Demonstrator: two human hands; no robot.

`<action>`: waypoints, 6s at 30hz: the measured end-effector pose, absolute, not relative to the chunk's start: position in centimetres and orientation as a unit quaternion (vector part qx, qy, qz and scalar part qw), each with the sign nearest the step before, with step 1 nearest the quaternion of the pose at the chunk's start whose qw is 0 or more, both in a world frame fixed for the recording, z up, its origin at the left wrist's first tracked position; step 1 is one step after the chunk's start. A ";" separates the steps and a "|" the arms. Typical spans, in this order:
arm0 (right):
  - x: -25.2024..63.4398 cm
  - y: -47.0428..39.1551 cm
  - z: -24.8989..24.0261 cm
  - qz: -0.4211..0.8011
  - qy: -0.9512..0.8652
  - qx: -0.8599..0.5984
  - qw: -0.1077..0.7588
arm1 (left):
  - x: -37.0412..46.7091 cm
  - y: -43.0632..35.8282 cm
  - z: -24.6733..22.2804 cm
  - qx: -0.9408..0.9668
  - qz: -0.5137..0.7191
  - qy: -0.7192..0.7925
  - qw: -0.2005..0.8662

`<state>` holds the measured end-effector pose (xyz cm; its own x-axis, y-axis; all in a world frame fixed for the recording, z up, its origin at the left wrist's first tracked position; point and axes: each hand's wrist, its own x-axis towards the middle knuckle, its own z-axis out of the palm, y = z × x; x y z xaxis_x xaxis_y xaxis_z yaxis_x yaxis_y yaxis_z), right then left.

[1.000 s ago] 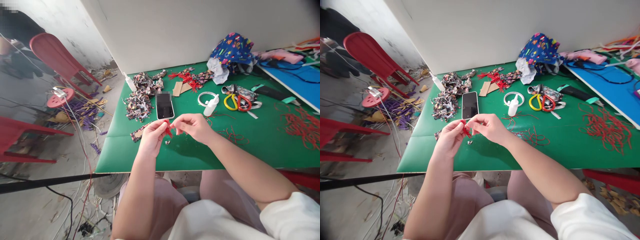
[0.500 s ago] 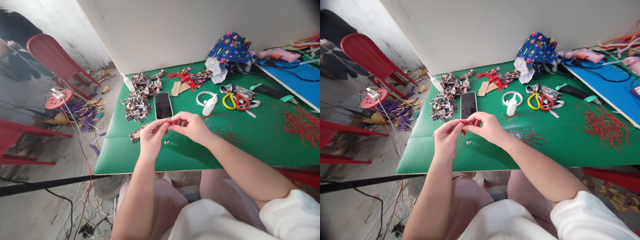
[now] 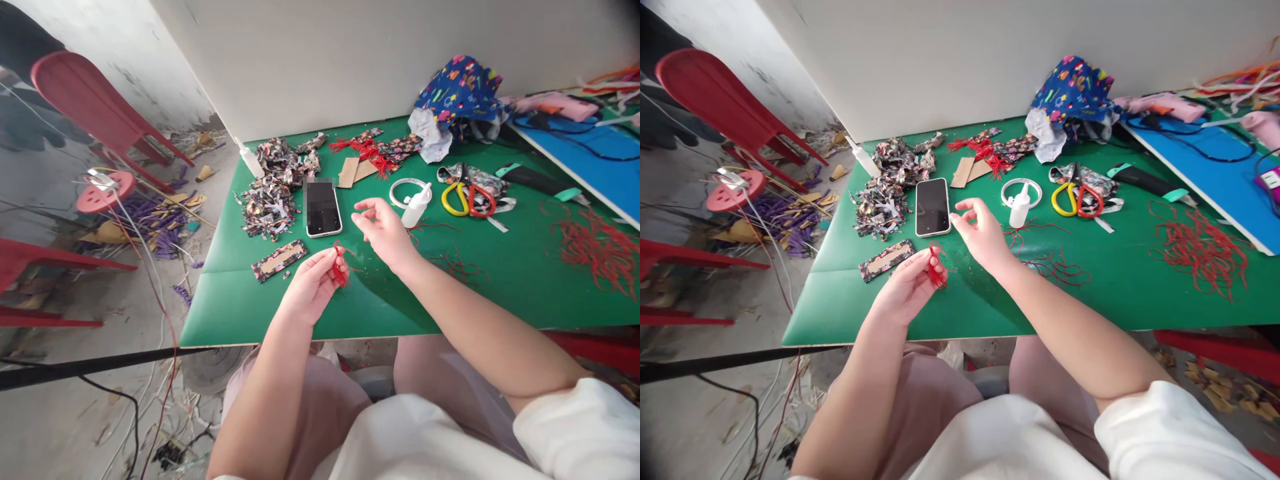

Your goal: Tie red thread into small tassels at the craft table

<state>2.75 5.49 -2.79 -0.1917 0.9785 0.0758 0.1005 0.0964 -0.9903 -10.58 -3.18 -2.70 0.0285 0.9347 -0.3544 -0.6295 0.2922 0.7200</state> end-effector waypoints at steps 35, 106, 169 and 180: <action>2.6 3.4 -1.3 0.641 -0.643 -0.237 0.346 | -10.9 -3.3 -2.1 0.310 0.682 0.416 0.516; 2.5 2.5 -1.2 0.534 -0.708 -0.313 0.340 | -12.2 -3.1 -1.7 0.357 0.636 0.518 0.447; 2.5 3.9 -1.9 0.604 -0.644 -0.311 0.352 | -11.7 -2.9 -2.2 0.323 0.659 0.522 0.435; 2.4 3.2 -2.0 0.326 -0.810 -0.313 0.375 | -11.5 -3.4 -2.2 0.487 0.534 0.651 0.233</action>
<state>2.41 3.17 -2.05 -0.5229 0.7505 0.4041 0.2615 0.5925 -0.7620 -11.50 -3.39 -2.24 -0.4175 0.8824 0.2170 0.3844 -0.0449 0.9221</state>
